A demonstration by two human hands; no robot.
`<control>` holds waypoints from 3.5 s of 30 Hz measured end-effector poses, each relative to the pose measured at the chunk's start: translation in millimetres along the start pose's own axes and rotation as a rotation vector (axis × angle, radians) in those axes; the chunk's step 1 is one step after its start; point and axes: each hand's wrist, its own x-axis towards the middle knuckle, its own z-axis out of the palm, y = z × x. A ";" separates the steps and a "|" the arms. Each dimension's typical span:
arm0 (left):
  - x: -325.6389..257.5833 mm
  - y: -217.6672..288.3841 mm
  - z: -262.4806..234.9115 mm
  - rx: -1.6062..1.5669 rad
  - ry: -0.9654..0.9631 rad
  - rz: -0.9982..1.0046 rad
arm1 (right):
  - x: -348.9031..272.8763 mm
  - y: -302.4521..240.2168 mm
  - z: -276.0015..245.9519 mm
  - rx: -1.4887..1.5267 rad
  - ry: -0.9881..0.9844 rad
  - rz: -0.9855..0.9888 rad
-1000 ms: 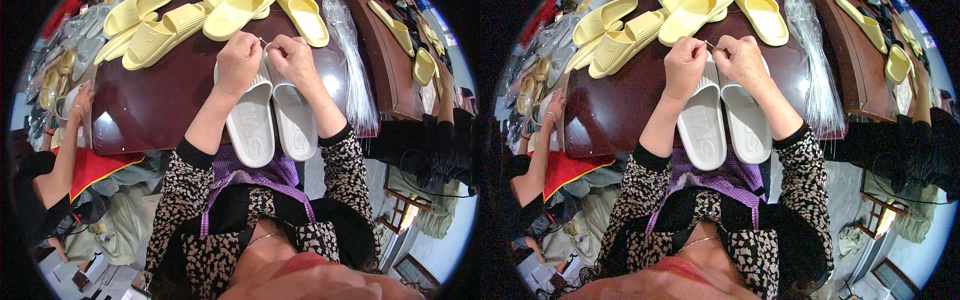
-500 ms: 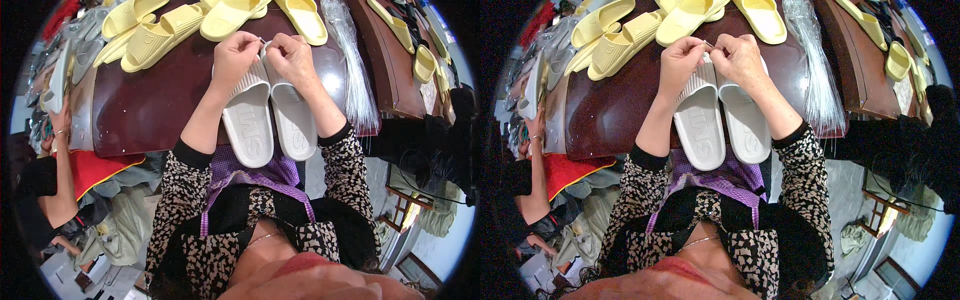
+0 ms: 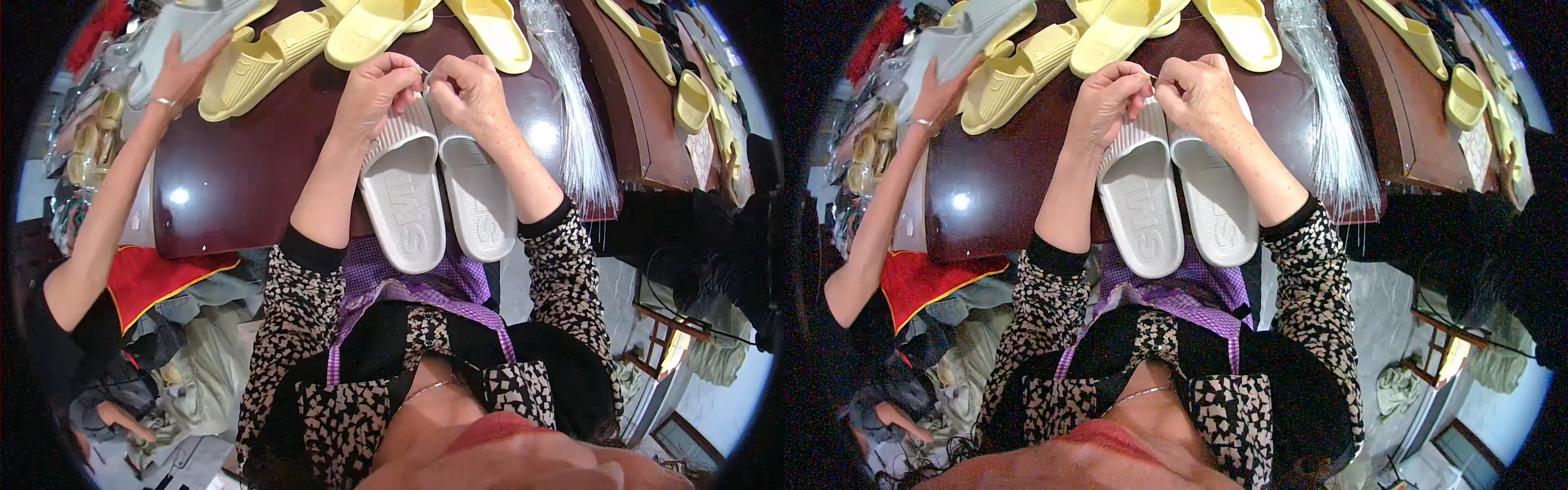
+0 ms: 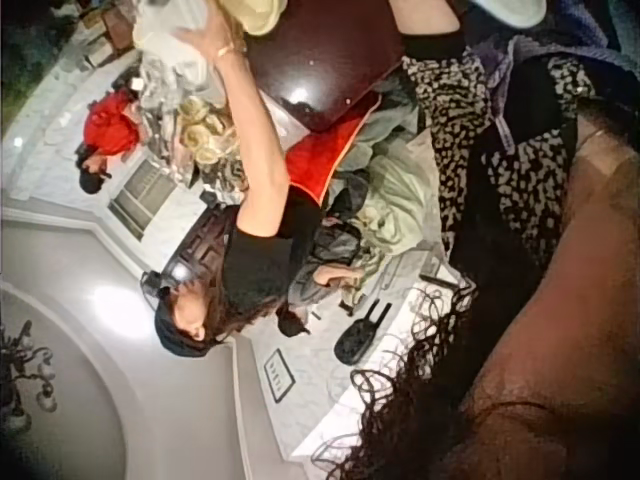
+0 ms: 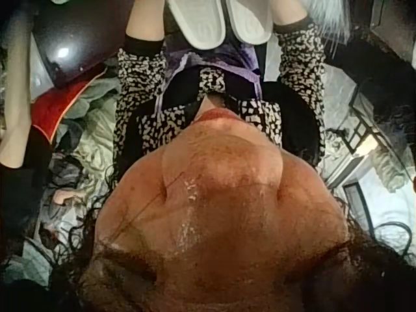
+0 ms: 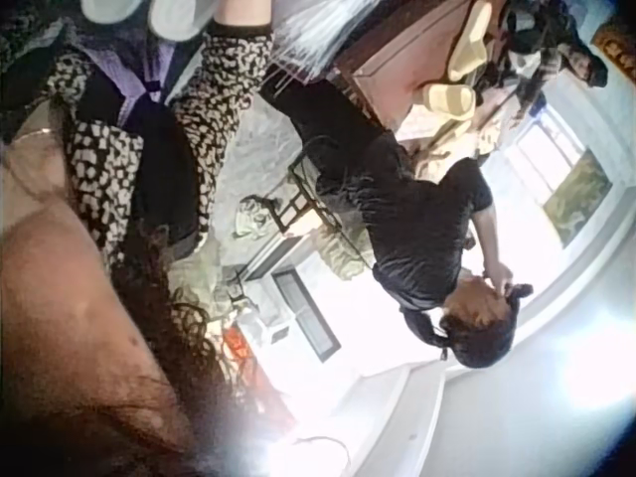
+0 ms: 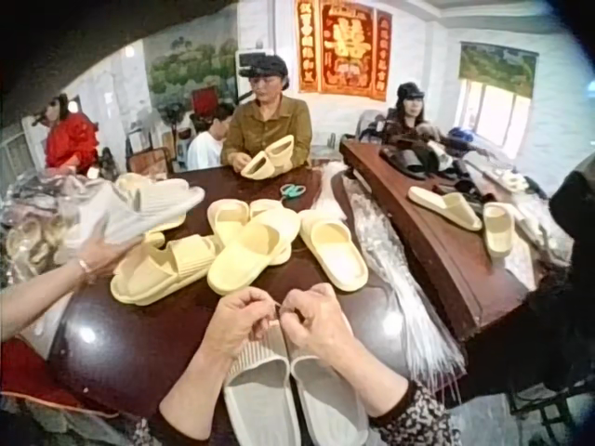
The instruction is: The person pairs slides by taking slippers on the table and threading plastic fasteners through each pair by hand to fasten them together.
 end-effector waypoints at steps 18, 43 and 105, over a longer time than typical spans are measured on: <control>-5.1 -3.0 -4.5 -0.060 -0.030 -0.029 | -3.9 1.4 3.8 -0.005 -0.010 -0.010; -4.3 -3.3 -7.3 -0.087 -0.093 -0.068 | -3.2 7.9 10.5 0.089 0.005 -0.097; -9.8 -30.3 -3.4 0.036 0.111 -0.260 | 87.6 131.5 -55.3 -0.132 -0.373 0.284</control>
